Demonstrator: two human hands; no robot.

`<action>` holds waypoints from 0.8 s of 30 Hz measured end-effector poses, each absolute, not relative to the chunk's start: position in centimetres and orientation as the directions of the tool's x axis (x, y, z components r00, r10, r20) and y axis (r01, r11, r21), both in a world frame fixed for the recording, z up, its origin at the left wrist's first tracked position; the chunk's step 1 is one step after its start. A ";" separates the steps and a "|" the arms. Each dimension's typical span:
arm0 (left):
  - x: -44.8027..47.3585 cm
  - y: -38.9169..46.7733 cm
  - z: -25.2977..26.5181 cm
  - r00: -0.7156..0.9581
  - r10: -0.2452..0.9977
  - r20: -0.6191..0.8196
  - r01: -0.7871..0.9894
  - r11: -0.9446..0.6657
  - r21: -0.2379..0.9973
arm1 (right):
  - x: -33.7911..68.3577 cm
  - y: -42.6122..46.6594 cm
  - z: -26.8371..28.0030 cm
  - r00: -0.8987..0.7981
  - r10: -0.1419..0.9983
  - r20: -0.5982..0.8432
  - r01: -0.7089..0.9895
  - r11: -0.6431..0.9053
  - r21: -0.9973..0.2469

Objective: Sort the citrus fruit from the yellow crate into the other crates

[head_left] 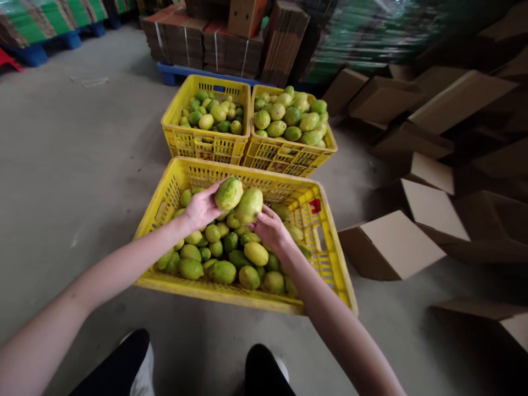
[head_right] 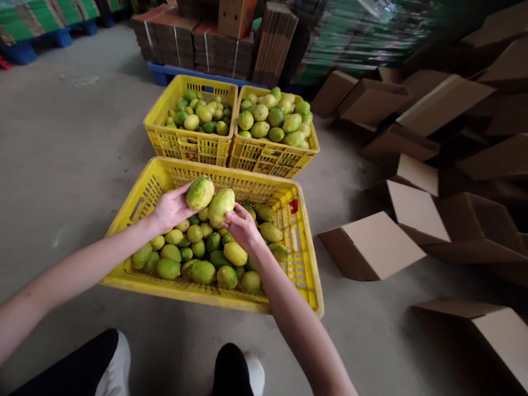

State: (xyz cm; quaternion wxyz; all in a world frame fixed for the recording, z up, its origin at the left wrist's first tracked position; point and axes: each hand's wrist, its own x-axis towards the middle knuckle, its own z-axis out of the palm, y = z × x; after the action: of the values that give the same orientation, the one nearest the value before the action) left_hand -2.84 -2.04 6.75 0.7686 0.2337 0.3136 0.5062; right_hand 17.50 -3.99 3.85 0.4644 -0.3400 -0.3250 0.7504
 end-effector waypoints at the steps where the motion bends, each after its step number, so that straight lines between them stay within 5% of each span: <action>1: -2.6 -2.2 6.9 0.292 0.913 -0.285 -0.646 0.408 0.645 | 17.4 -4.1 3.9 -0.357 0.912 -0.203 -0.482 -0.365 -0.796; 6: -2.3 -2.7 7.1 0.335 0.844 -0.419 -0.658 0.528 0.537 | 16.6 -4.5 4.4 -0.380 0.901 -0.207 -0.488 -0.386 -0.783; 11: -2.5 -2.5 6.3 0.350 0.840 -0.414 -0.628 0.538 0.562 | 16.6 -4.2 4.8 -0.272 0.891 -0.364 -0.539 -0.454 -0.709; 14: -1.9 -3.4 4.5 0.409 0.787 -0.461 -0.404 0.609 0.682 | 16.7 -3.7 4.6 -0.149 0.836 -0.528 -0.561 -0.511 -0.651; 16: -1.3 -4.6 2.9 0.474 0.719 -0.508 -0.089 0.613 0.785 | 16.9 -3.4 4.5 -0.057 0.783 -0.619 -0.547 -0.543 -0.637; 19: -0.7 -6.6 0.4 0.602 0.718 -0.349 0.293 0.208 0.933 | 17.5 -2.9 4.5 0.057 0.714 -0.698 -0.527 -0.573 -0.628; 21: -0.5 -7.6 -1.0 0.704 0.651 -0.282 0.408 -0.046 0.912 | 18.0 -2.6 4.8 0.103 0.682 -0.724 -0.541 -0.572 -0.617; 24: -0.3 -8.4 -2.7 0.720 0.607 -0.336 0.500 -0.119 0.858 | 18.9 -2.3 5.0 0.132 0.668 -0.733 -0.572 -0.552 -0.607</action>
State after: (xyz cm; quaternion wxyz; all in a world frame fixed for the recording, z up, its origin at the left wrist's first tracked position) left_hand -0.30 -8.37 -2.66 0.5504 0.7465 0.3708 0.0486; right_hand 18.95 -2.30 5.03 0.4713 -0.5866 -0.0410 0.6574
